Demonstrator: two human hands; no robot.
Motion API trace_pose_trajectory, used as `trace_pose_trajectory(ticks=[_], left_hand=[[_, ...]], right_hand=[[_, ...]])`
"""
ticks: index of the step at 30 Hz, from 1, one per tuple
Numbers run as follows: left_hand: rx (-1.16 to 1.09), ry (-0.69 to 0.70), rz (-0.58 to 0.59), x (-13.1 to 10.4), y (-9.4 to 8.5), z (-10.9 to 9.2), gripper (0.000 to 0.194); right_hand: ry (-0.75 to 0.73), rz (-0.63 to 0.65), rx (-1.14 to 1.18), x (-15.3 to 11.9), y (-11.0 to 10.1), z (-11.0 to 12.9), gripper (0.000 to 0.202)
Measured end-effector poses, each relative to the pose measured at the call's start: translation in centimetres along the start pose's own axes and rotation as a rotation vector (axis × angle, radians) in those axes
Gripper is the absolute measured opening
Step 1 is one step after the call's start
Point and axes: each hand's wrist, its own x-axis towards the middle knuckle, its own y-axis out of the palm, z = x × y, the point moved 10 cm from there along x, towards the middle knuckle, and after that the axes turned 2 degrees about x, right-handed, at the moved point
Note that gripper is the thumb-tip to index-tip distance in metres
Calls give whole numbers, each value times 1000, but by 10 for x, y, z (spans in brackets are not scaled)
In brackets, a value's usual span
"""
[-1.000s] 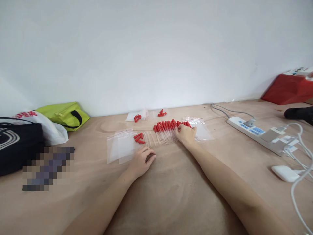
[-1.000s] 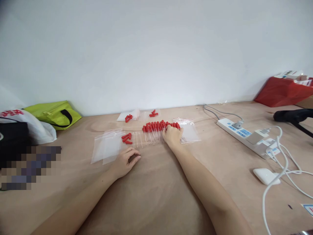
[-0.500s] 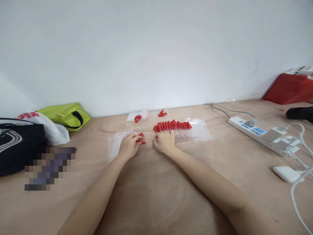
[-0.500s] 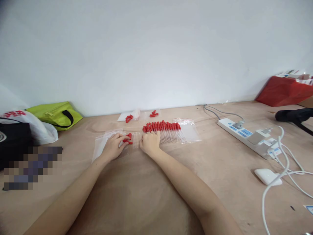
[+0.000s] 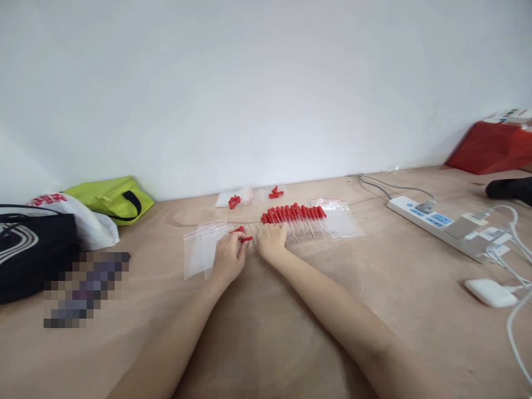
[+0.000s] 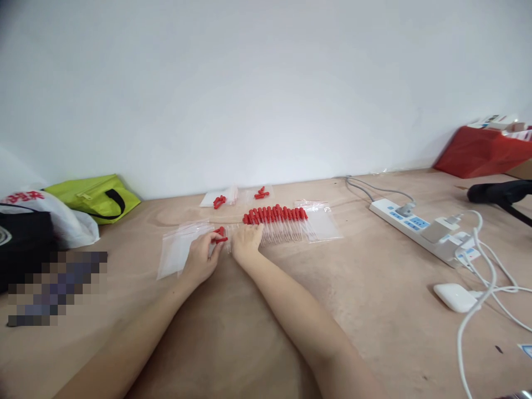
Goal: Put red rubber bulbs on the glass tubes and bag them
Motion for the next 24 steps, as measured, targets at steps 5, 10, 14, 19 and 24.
trace_pose_trajectory(ticks=[5,10,14,19,24], left_hand=[[-145,81,65,-17,12,-34,18],[-210,70,194,-22,24,-48,14],[-198,71,217,-21,25,-49,13],[-228,76,219,-23,26,-47,14],[-231,70,216,-23,27,-46,14]], right_hand=[[-107,-336,61,-38,-26,-40,21],[-398,-374,254,-78,-26,-74,20],[-480,-373,339,-90,-30,-79,23],[-544,-344,346,-93,-29,-67,20],[-594,-310,326,-96,-28,-61,20]])
